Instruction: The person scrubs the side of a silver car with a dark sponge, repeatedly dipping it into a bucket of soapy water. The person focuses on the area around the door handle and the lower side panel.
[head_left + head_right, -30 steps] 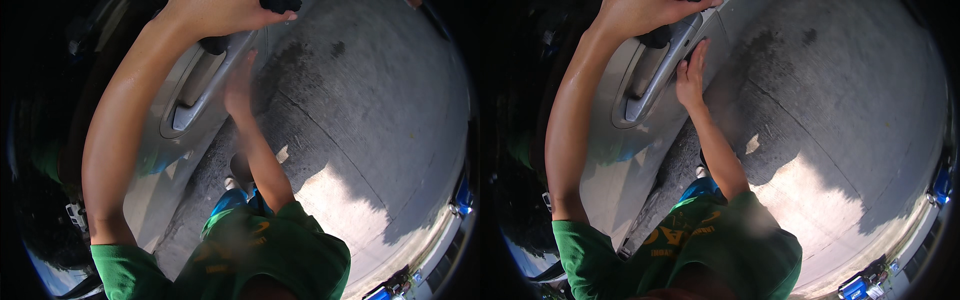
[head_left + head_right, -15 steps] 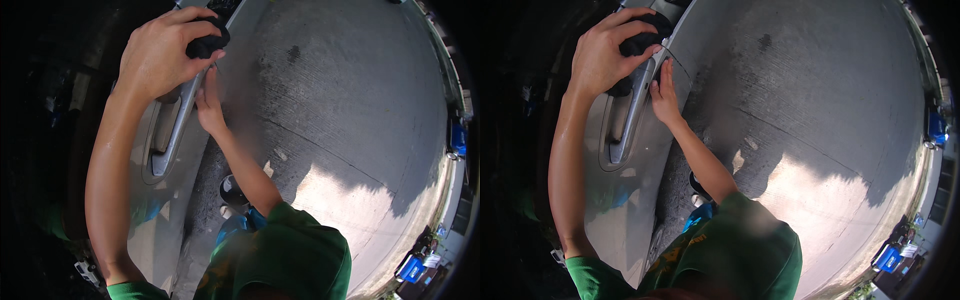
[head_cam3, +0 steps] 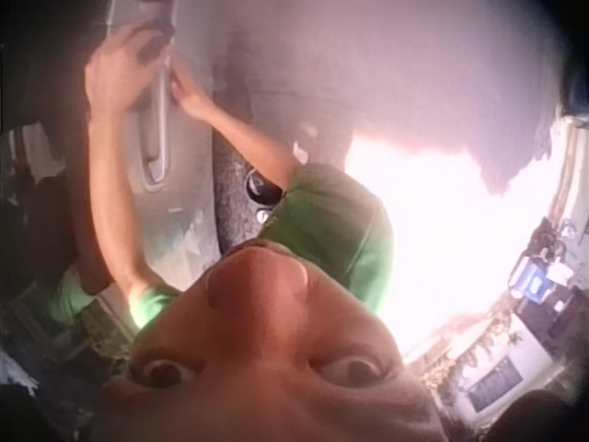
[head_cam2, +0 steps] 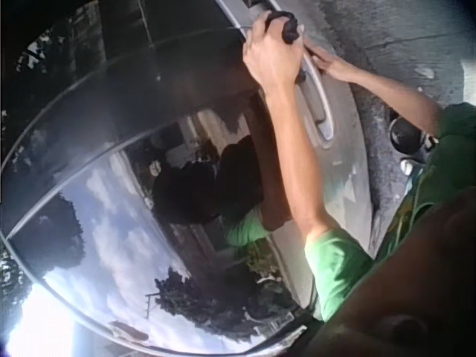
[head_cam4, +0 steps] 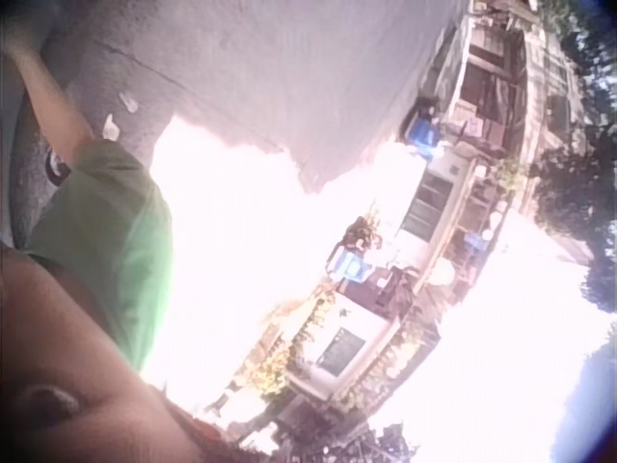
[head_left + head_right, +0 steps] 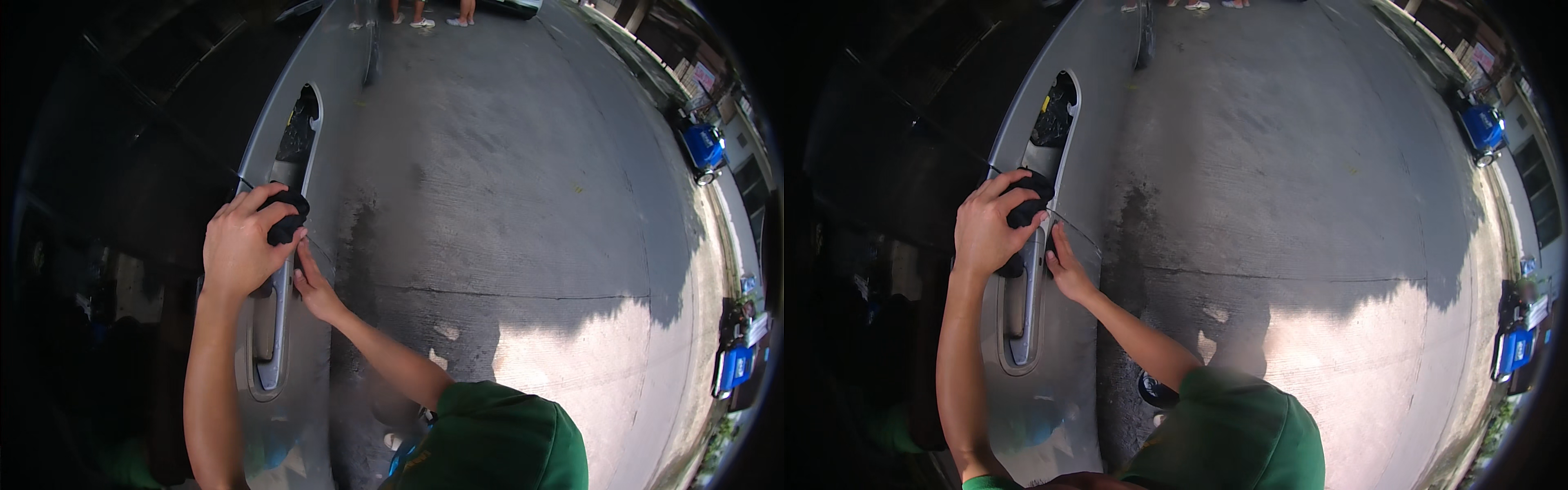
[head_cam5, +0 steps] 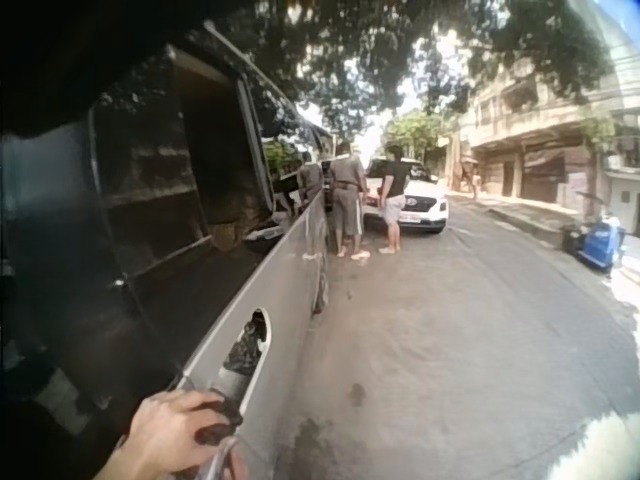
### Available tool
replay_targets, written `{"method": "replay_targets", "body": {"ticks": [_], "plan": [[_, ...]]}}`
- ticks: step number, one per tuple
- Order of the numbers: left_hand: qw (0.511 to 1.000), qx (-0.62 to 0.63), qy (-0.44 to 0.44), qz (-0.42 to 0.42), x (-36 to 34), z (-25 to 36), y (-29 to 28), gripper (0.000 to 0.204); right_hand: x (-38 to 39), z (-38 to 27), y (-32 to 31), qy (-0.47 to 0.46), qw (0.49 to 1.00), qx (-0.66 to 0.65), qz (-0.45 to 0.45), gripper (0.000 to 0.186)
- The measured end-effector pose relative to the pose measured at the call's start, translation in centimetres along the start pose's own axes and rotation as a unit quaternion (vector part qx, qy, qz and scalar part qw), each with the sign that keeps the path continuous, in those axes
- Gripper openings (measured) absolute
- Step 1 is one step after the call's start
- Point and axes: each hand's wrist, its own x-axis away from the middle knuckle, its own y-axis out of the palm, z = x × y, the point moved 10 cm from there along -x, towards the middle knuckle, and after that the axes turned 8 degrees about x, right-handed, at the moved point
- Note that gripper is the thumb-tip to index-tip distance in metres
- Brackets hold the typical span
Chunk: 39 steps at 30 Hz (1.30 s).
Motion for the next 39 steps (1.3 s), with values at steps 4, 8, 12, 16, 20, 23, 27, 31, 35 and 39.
{"method": "replay_targets", "body": {"ticks": [4,8,12,16,20,23,27,31,35,39], "plan": [[1.000,-0.005,-0.012,-0.018,0.6,-0.7,1.3,0.025,7.9,0.2,4.6,-0.016,0.999,-0.025,0.025,0.066],[0.999,-0.024,-0.017,-0.011,1.1,-1.3,-1.0,0.025,15.9,-2.1,10.9,-0.013,0.998,-0.054,-0.028,0.067],[1.000,0.005,-0.003,-0.011,0.3,0.1,0.2,0.024,2.9,3.0,2.8,0.036,0.997,-0.067,0.005,0.070],[1.000,0.008,-0.009,-0.006,0.1,0.2,0.8,0.024,-0.2,3.4,1.1,0.020,0.996,-0.055,0.064,0.068],[0.999,-0.029,-0.015,-0.015,0.7,-1.0,-0.9,0.024,12.7,-1.4,11.2,0.000,0.999,-0.040,-0.018,0.070],[1.000,-0.021,-0.021,-0.012,1.2,-1.2,-0.1,0.024,14.6,-0.9,10.9,0.033,0.996,-0.025,-0.083,0.071],[1.000,0.007,0.000,-0.004,-0.2,0.3,0.6,0.024,-1.6,3.8,0.5,0.017,1.000,-0.018,-0.015,0.068],[1.000,-0.002,-0.009,-0.013,0.3,-0.4,0.8,0.025,1.0,3.0,3.1,0.003,1.000,0.003,0.013,0.072],[1.000,-0.017,-0.015,-0.013,0.6,-0.6,-0.2,0.025,18.1,-0.9,13.2,0.019,0.998,-0.021,-0.063,0.082],[1.000,-0.018,-0.020,-0.015,0.8,-1.0,-0.6,0.025,13.1,-0.7,10.8,0.023,0.995,-0.035,-0.093,0.078]]}}
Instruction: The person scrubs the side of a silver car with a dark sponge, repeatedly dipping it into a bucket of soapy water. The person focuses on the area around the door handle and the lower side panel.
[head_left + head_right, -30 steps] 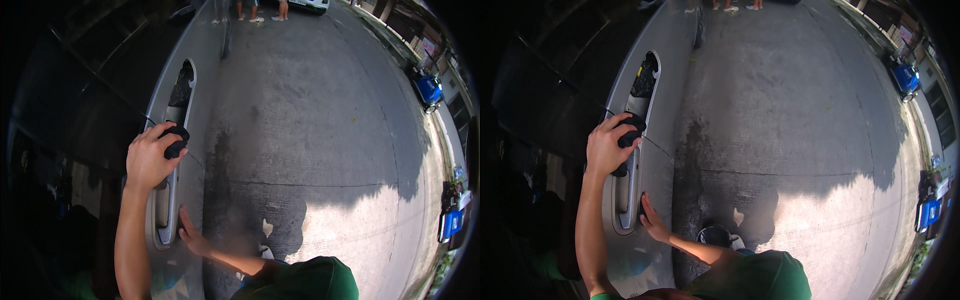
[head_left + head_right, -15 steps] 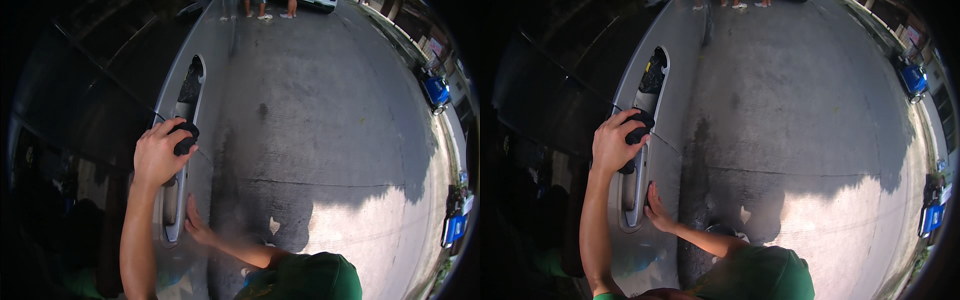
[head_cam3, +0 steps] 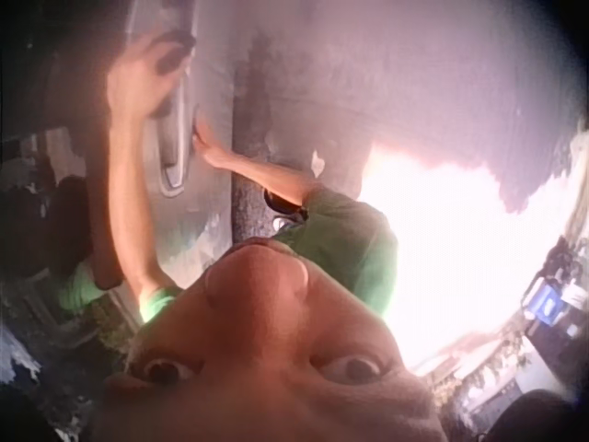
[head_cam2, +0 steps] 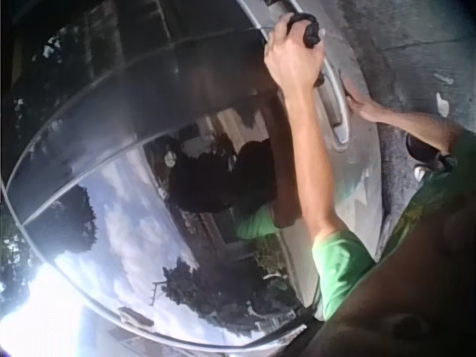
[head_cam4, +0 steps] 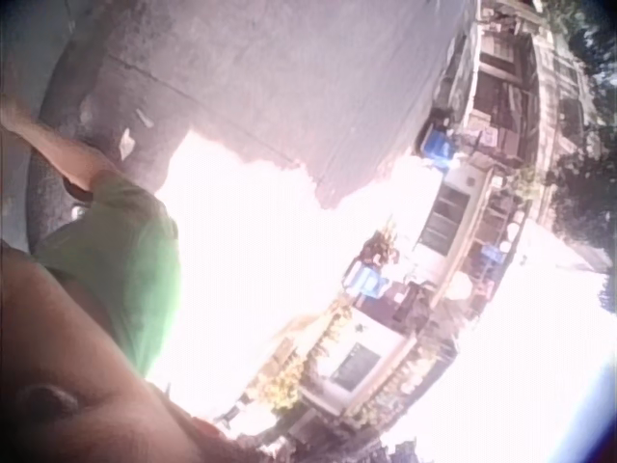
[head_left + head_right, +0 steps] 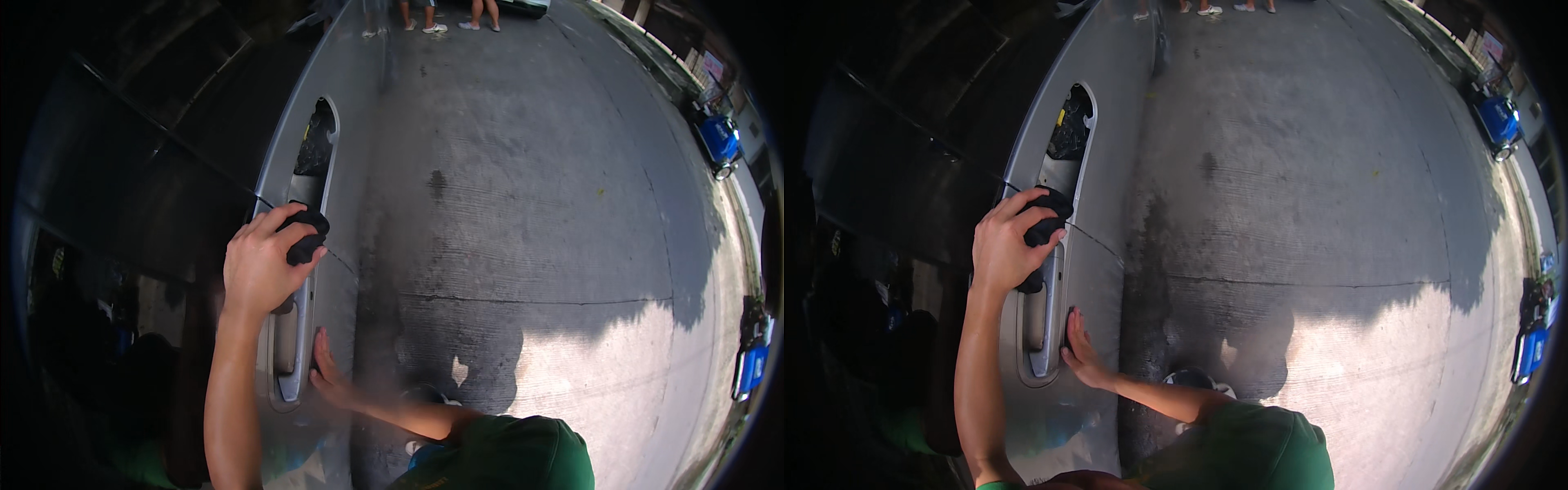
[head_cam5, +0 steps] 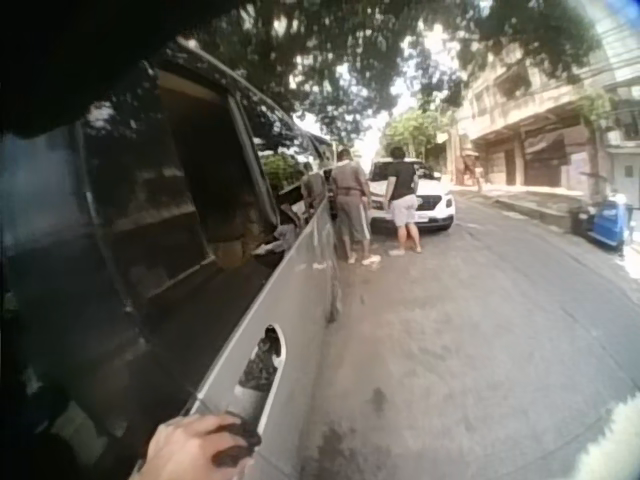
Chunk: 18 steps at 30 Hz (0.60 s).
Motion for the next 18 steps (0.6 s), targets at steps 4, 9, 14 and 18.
{"method": "replay_targets", "body": {"ticks": [4,9,14,18], "plan": [[0.999,0.048,0.020,0.006,-1.3,2.3,2.3,0.025,-11.8,6.0,-15.6,-0.020,0.991,0.027,0.129,0.072],[1.000,-0.014,0.000,0.005,0.1,-0.3,-0.1,0.024,-1.6,-0.6,-2.1,-0.024,0.998,0.027,0.060,0.071],[1.000,-0.010,0.010,0.007,-0.1,0.2,0.7,0.024,-2.1,-1.2,-3.9,-0.032,0.997,0.024,0.064,0.070],[1.000,0.014,0.015,-0.005,-1.0,1.6,1.3,0.024,-10.5,0.9,-12.5,-0.052,0.992,0.012,0.112,0.067]]}}
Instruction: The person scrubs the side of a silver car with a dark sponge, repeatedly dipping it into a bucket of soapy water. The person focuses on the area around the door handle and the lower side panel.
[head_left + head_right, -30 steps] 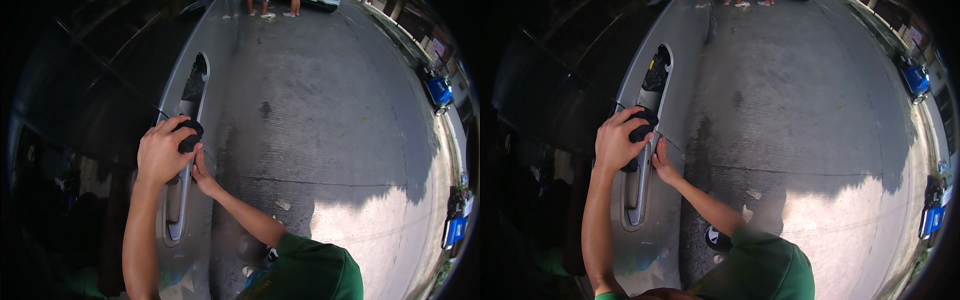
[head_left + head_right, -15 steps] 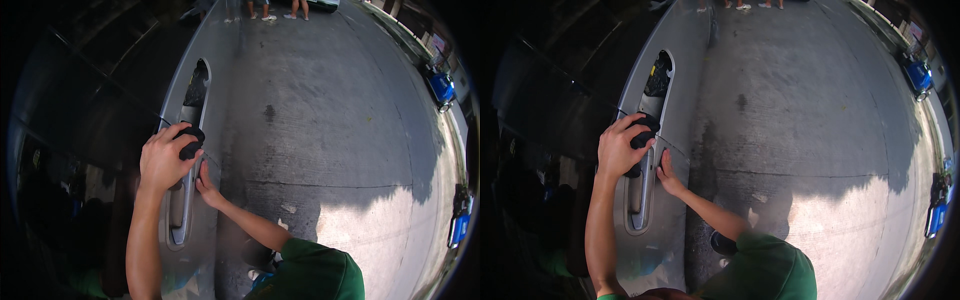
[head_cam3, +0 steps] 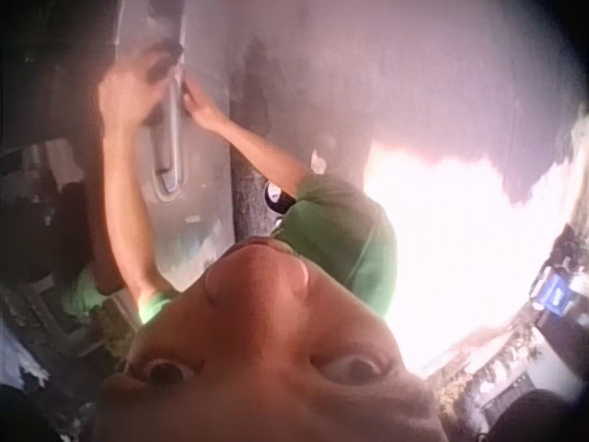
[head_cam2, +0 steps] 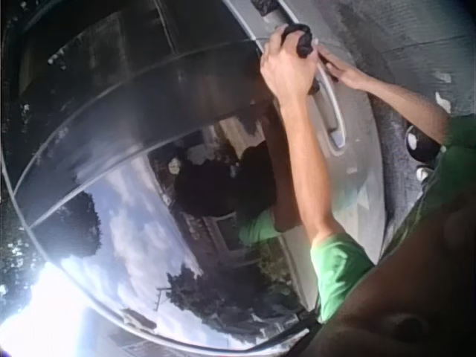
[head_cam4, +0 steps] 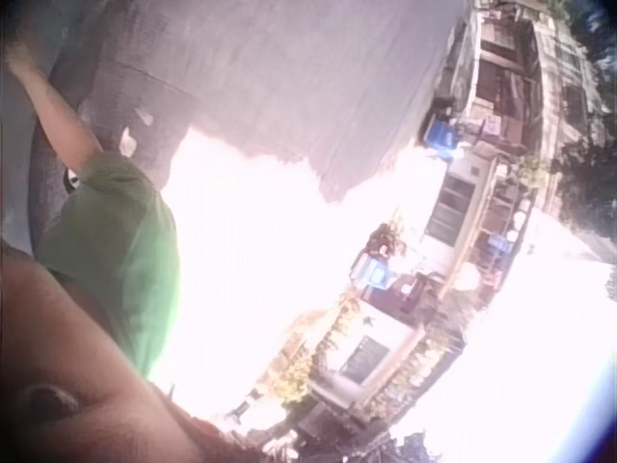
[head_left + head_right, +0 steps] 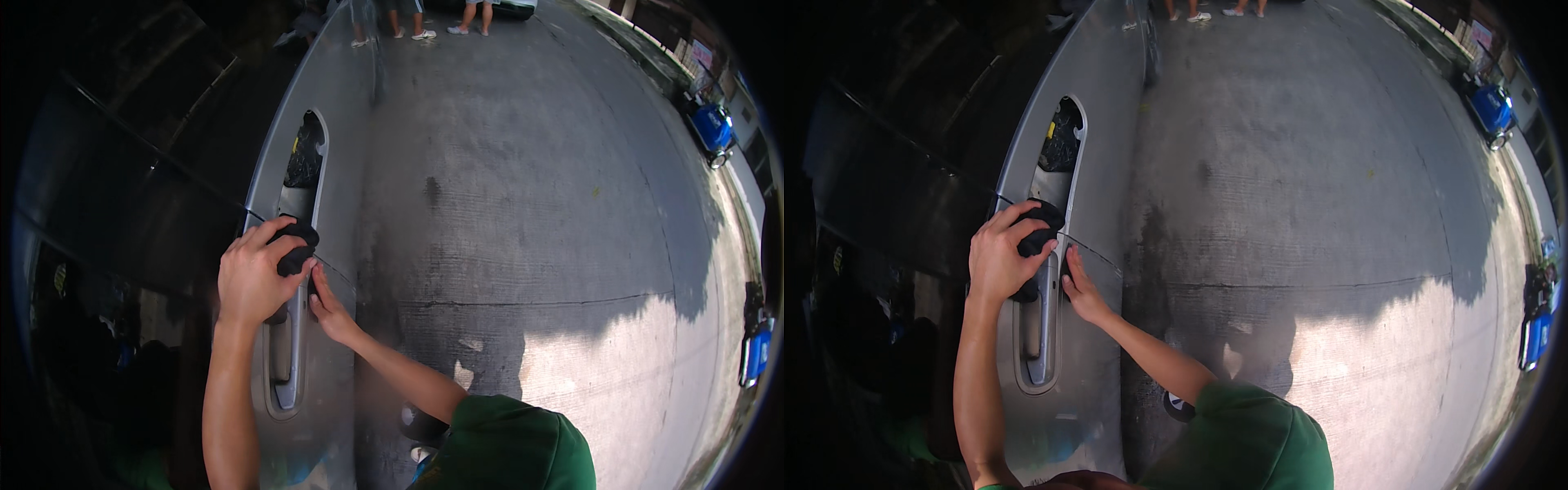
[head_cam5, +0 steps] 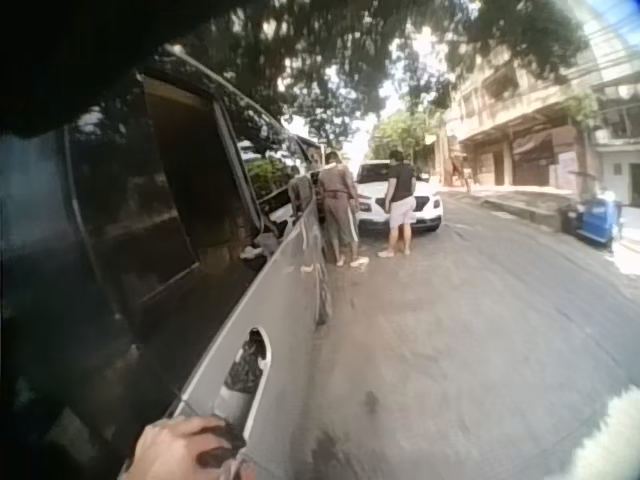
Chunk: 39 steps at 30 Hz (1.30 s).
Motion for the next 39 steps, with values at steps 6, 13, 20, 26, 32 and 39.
{"method": "replay_targets", "body": {"ticks": [6,13,20,26,32,39], "plan": [[1.000,-0.016,-0.020,-0.010,0.8,-1.2,-0.5,0.023,12.7,-3.1,8.1,0.032,0.999,-0.011,-0.034,0.067],[1.000,0.006,-0.007,-0.003,-0.3,0.2,0.4,0.023,-0.9,3.5,-0.9,0.040,0.999,-0.032,0.011,0.070],[1.000,-0.025,-0.011,-0.003,0.9,-1.5,-0.4,0.024,13.7,-1.6,9.5,0.074,0.995,-0.027,-0.069,0.071],[1.000,0.006,-0.009,-0.013,0.1,-0.3,0.2,0.024,2.0,1.2,1.7,-0.001,1.000,-0.013,0.021,0.070],[1.000,-0.009,-0.017,-0.016,0.6,-1.3,0.1,0.024,5.0,0.0,4.7,0.022,1.000,-0.012,0.014,0.072],[0.999,-0.013,-0.027,-0.020,0.8,-1.8,-0.6,0.024,9.2,-0.9,8.0,0.033,0.998,-0.030,-0.034,0.072]]}}
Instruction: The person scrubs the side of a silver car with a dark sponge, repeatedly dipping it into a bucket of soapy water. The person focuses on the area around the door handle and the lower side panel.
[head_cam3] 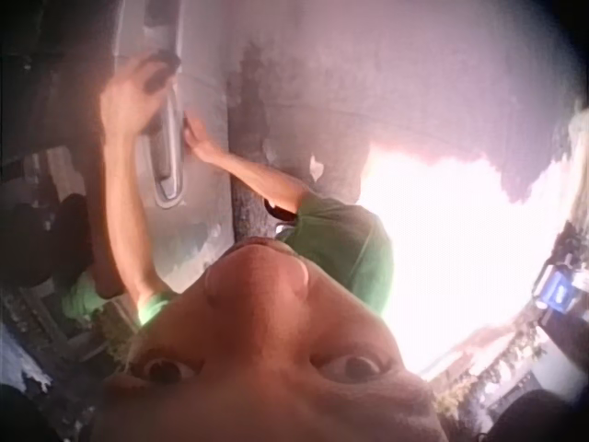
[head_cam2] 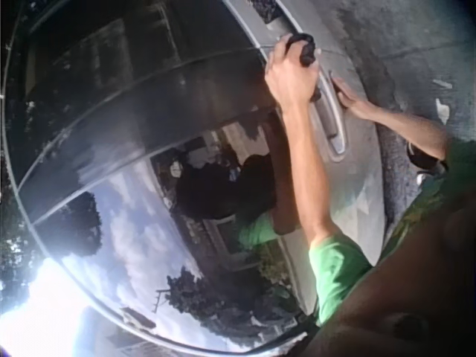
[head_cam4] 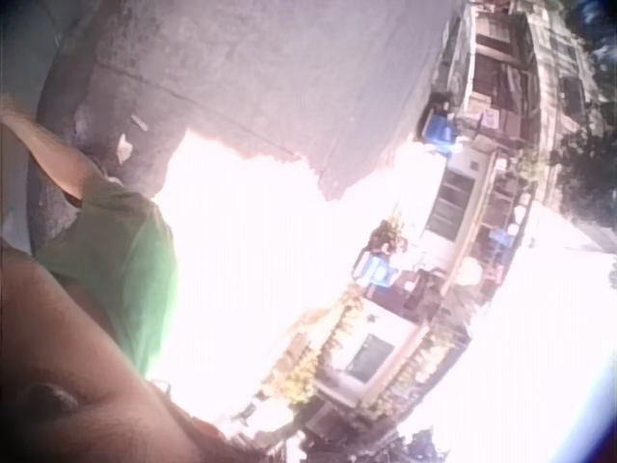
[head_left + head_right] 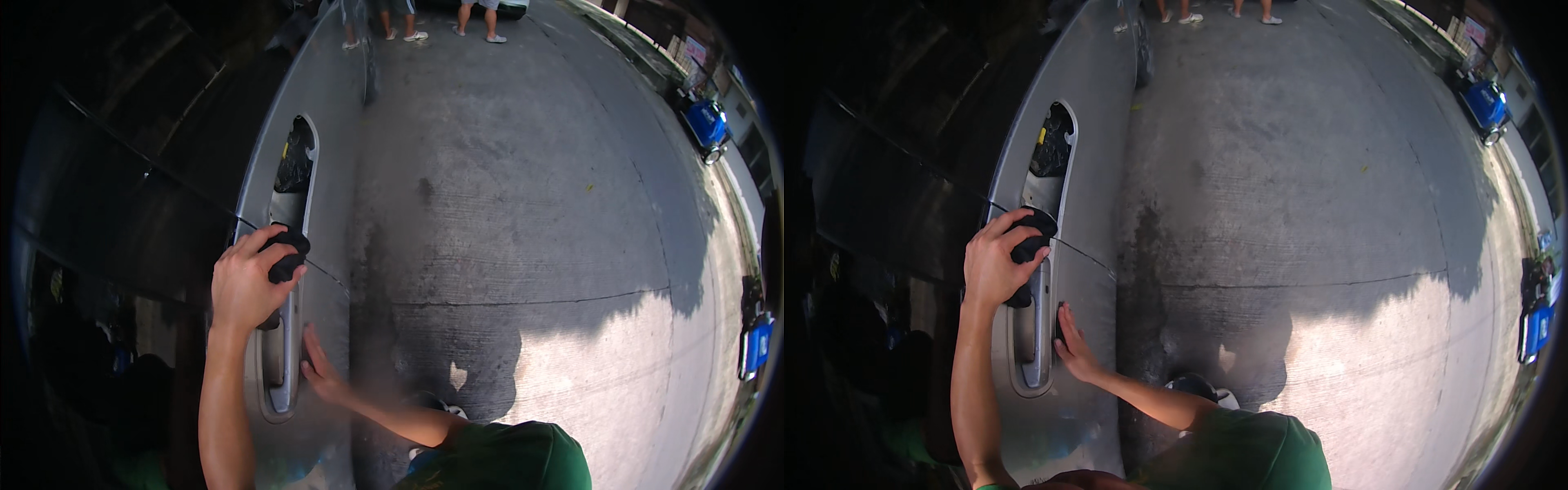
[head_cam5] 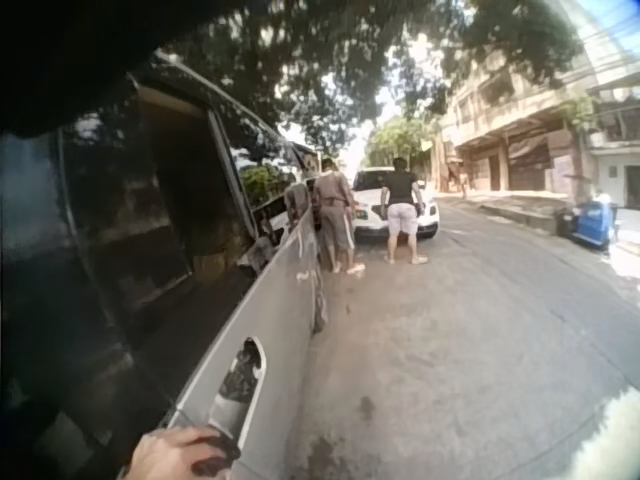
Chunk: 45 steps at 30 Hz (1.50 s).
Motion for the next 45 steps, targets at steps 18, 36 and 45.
{"method": "replay_targets", "body": {"ticks": [18,36,45], "plan": [[0.999,0.023,0.033,0.022,-1.2,1.9,0.9,0.025,-8.8,5.0,-8.1,0.062,0.996,0.039,0.051,0.077],[0.999,0.034,0.015,0.001,-1.3,2.2,1.6,0.024,-11.0,3.5,-10.4,0.029,0.994,0.082,0.066,0.076],[1.000,-0.009,-0.007,-0.005,0.0,0.1,0.1,0.024,5.1,-2.3,3.7,0.009,0.996,0.075,-0.057,0.077]]}}
